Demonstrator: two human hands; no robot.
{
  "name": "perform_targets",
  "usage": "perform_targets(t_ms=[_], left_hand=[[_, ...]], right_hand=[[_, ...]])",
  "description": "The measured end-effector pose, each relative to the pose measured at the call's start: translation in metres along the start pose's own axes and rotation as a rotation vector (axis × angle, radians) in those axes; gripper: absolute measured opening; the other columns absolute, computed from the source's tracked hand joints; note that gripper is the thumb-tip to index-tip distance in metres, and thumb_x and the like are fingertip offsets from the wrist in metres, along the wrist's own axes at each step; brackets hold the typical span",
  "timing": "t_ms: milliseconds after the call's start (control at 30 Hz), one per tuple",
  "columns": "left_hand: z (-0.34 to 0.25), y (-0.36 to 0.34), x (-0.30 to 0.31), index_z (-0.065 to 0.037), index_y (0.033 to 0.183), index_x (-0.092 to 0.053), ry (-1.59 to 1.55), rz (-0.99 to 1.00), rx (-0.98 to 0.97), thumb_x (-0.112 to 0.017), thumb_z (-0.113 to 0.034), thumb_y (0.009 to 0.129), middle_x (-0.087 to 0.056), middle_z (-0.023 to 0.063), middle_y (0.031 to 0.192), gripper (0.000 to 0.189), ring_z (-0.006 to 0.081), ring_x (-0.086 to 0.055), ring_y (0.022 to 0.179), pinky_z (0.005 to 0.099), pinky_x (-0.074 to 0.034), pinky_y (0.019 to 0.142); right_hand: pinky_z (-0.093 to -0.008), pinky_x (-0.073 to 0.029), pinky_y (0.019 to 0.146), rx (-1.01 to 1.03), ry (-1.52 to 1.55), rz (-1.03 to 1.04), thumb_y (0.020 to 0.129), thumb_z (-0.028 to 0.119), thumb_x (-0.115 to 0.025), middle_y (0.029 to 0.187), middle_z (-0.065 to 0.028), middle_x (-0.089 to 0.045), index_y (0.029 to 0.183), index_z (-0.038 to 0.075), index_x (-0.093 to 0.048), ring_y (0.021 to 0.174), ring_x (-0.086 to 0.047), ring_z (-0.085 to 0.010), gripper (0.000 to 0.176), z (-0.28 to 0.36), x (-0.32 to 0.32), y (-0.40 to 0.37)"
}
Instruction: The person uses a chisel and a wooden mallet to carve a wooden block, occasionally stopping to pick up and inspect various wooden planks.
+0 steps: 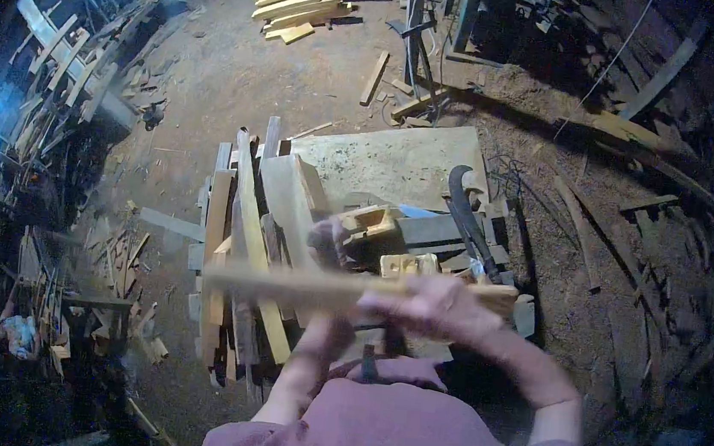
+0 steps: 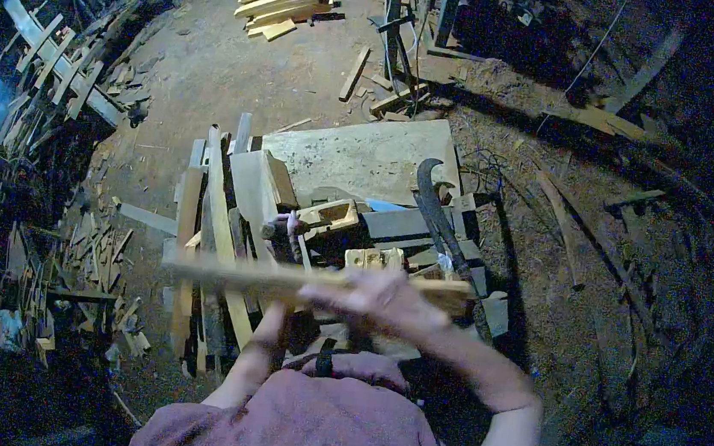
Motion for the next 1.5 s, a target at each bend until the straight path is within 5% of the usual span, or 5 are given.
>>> perform_targets(t_ms=[367, 567, 733, 1033, 1500], left_hand=[[-0.014, 0.021, -0.027, -0.005, 0.084, -0.051, -0.046, -0.009, 0.244, -0.06, -0.016, 0.083, -0.051, 0.0066, 0.071, 0.015, 0.0195, -0.049, 0.066, 0.033, -0.042, 0.065], [-0.073, 0.044, -0.104, -0.004, 0.084, -0.055, -0.05, 0.353, 0.038, -0.063, -0.008, 0.075, -0.056, 0.0112, 0.077, 0.013, 0.0243, -0.055, 0.068, 0.0361, -0.043, 0.061], [-0.034, 0.019, -0.169, -0.002, 0.088, -0.051, 0.361, 0.564, -0.076, -0.065, -0.022, 0.073, -0.055, 0.0195, 0.078, 0.029, 0.0395, -0.054, 0.076, 0.0437, -0.042, 0.063], [-0.034, 0.005, -0.187, -0.004, 0.081, -0.052, 0.509, 0.577, -0.156, -0.065, -0.014, 0.067, -0.057, 0.018, 0.077, 0.021, 0.0367, -0.056, 0.073, 0.0444, -0.044, 0.066], [-0.087, 0.018, -0.011, -0.005, 0.083, -0.048, -0.016, -0.051, -0.108, -0.064, -0.01, 0.079, -0.048, 0.01, 0.068, 0.017, 0.0185, -0.049, 0.062, 0.0314, -0.041, 0.055]], right_hand=[[-0.0341, -0.048, 0.076, -0.794, 0.205, -0.36, 0.076, 0.023, -0.062, 0.098, -0.0127, -0.056, 0.134, 0.013, -0.036, 0.089, -0.058, -0.0281, 0.065, -0.045, 0.037, -0.116], [-0.0225, -0.037, 0.046, -1.053, 1.582, -0.902, 0.087, 0.043, -0.048, 0.08, -0.0026, -0.046, 0.093, 0.007, -0.045, 0.054, -0.042, -0.0092, 0.037, -0.056, -0.004, -0.17], [-0.0238, -0.037, 0.045, -1.16, 1.424, -1.197, 0.088, 0.05, -0.043, 0.08, -0.0033, -0.046, 0.091, 0.005, -0.044, 0.053, -0.042, -0.011, 0.045, -0.058, -0.011, -0.172], [-0.0248, -0.045, 0.079, -1.213, 0.71, -0.456, 0.088, 0.027, -0.051, 0.112, -0.0083, -0.053, 0.13, 0.004, -0.04, 0.093, -0.054, -0.0126, 0.049, -0.037, -0.081, -0.161], [-0.022, -0.041, 0.049, -1.378, 1.019, -0.609, 0.088, 0.027, -0.051, 0.084, -0.0031, -0.048, 0.141, 0.015, -0.016, 0.06, -0.046, -0.0094, 0.065, -0.011, -0.05, -0.205]])
Point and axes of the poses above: each hand's wrist, its own y-axis towards the middle knuckle, its own x-axis out of the back of the hand, z = x × y, the point moved 2 cm from there along y, towards the middle knuckle
